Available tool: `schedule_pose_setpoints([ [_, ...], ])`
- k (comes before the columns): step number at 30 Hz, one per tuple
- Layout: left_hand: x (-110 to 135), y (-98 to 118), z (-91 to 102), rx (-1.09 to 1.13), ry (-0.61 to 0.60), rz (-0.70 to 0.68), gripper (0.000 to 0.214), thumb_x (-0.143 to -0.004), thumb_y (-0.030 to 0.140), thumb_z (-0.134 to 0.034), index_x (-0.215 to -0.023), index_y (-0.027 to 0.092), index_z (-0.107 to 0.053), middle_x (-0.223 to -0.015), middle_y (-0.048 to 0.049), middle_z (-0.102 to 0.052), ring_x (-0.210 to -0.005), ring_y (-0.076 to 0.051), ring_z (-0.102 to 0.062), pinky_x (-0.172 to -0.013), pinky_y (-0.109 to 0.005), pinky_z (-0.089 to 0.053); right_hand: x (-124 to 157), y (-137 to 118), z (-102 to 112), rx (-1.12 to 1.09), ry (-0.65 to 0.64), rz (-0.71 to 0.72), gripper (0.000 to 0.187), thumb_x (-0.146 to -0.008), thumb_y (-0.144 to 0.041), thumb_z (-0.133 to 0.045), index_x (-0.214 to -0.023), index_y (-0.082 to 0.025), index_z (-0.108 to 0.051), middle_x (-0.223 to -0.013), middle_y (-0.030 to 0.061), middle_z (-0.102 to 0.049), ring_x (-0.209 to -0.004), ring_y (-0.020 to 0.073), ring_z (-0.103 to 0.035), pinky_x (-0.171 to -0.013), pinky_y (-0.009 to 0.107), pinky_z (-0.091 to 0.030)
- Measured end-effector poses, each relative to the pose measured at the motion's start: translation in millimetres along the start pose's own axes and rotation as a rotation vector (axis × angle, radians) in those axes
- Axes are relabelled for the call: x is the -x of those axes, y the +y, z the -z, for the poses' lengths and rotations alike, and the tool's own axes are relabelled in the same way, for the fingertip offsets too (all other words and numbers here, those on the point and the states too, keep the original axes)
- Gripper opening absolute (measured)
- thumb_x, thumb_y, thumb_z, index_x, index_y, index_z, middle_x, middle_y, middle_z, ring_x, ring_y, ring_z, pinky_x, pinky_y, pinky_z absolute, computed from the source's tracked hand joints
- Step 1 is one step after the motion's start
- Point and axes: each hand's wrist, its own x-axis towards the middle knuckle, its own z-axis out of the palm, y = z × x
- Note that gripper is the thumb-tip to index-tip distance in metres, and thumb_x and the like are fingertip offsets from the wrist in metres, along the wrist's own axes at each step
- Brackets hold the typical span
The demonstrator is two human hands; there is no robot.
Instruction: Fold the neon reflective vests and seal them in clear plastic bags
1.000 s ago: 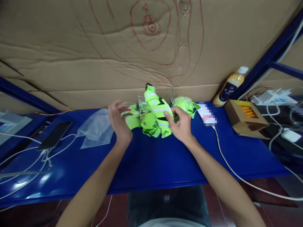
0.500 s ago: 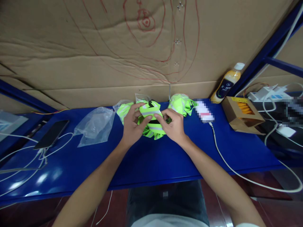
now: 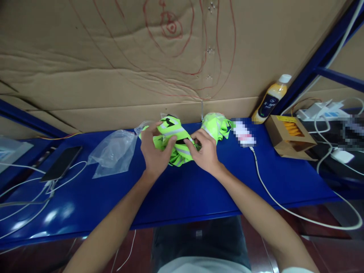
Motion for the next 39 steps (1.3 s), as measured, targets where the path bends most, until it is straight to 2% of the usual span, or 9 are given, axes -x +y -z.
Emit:
schedule_pose_setpoints([
  [3, -1, -2, 2.9, -0.161, 0.029, -0.265, 0.078, -0.077, 0.057, -0.093, -0.139, 0.024, -0.061, -0.138, -0.0171, -0.056, -0.134, -0.040, -0.049, -0.120, -0.059, -0.032, 2, -1, 0, 0.021, 0.066, 0.080, 0.018, -0.098, -0.027, -0.068, -0.083, -0.022, -0.060, -0.082, 0.0028, -0.061, -0.075, 0.0169, -0.058, -0.070, 0.034, -0.048],
  [6, -4, -3, 3.6, -0.159, -0.001, -0.421, 0.062, -0.084, 0.051, -0.089, -0.134, 0.025, -0.062, -0.136, -0.0158, -0.058, -0.129, -0.037, -0.054, -0.114, -0.054, -0.040, 5, 0, 0, 0.036, 0.063, 0.122, 0.015, -0.099, -0.026, -0.067, -0.086, -0.023, -0.061, -0.086, 0.0045, -0.063, -0.081, 0.0194, -0.062, -0.073, 0.037, -0.051],
  [10, -8, -5, 5.1, -0.268, 0.046, -0.423, 0.047, -0.084, 0.048, -0.088, -0.118, 0.023, -0.066, -0.121, -0.0138, -0.062, -0.118, -0.035, -0.057, -0.109, -0.053, -0.042, 7, 4, -2, 0.029, 0.044, 0.169, 0.010, -0.100, -0.024, -0.067, -0.091, -0.023, -0.062, -0.089, 0.0054, -0.064, -0.084, 0.0209, -0.064, -0.076, 0.039, -0.053],
  [16, -9, -11, 5.3, -0.308, -0.029, -0.412, 0.020, -0.095, 0.040, -0.075, -0.089, 0.023, -0.067, -0.103, -0.0110, -0.061, -0.104, -0.031, -0.056, -0.098, -0.048, -0.044, 3, 17, 1, 0.150, 0.025, 0.231, 0.007, -0.102, -0.026, -0.064, -0.095, -0.024, -0.063, -0.093, 0.0080, -0.067, -0.089, 0.0247, -0.064, -0.082, 0.043, -0.053],
  [22, -12, -8, 8.7, -0.123, -0.058, -0.248, 0.017, -0.098, 0.033, -0.069, -0.085, 0.023, -0.066, -0.091, -0.0070, -0.063, -0.092, -0.026, -0.056, -0.089, -0.040, -0.046, -1, 20, 6, 0.338, -0.108, 0.228, 0.013, -0.105, -0.027, -0.058, -0.093, -0.022, -0.057, -0.096, 0.0091, -0.066, -0.092, 0.0262, -0.059, -0.082, 0.043, -0.045],
  [26, -16, -8, 8.8, 0.220, 0.028, 0.110, 0.024, -0.098, 0.041, -0.073, -0.086, 0.021, -0.064, -0.081, -0.0013, -0.059, -0.077, -0.018, -0.056, -0.076, -0.030, -0.045, -3, 23, 8, 0.349, -0.167, 0.215, 0.016, -0.106, -0.030, -0.057, -0.092, -0.022, -0.056, -0.093, 0.0080, -0.065, -0.089, 0.0254, -0.058, -0.082, 0.042, -0.043],
  [29, -20, -12, 5.9, 0.533, 0.060, 0.318, 0.035, -0.089, 0.048, -0.083, -0.082, 0.019, -0.063, -0.075, 0.0016, -0.057, -0.065, -0.012, -0.051, -0.063, -0.023, -0.040, -3, 24, 8, 0.322, -0.160, 0.217, 0.014, -0.106, -0.030, -0.058, -0.093, -0.022, -0.057, -0.094, 0.0080, -0.065, -0.091, 0.0253, -0.060, -0.082, 0.042, -0.042],
  [36, -25, -26, 1.5, 0.748, 0.082, 0.522, 0.040, -0.080, 0.045, -0.090, -0.076, 0.018, -0.060, -0.074, 0.0023, -0.058, -0.066, -0.011, -0.054, -0.065, -0.021, -0.046, 2, 14, 3, 0.171, -0.054, 0.184, 0.015, -0.104, -0.029, -0.060, -0.090, -0.023, -0.057, -0.089, 0.0062, -0.065, -0.085, 0.0226, -0.060, -0.080, 0.041, -0.046],
  [39, -23, -24, 3.9, 0.604, 0.124, 0.426, 0.035, -0.089, 0.049, -0.081, -0.084, 0.020, -0.063, -0.082, 0.0009, -0.059, -0.072, -0.013, -0.057, -0.069, -0.023, -0.048, 5, 11, 1, 0.157, 0.010, 0.220, 0.010, -0.103, -0.025, -0.061, -0.094, -0.023, -0.060, -0.092, 0.0079, -0.067, -0.087, 0.0233, -0.062, -0.080, 0.042, -0.048],
])
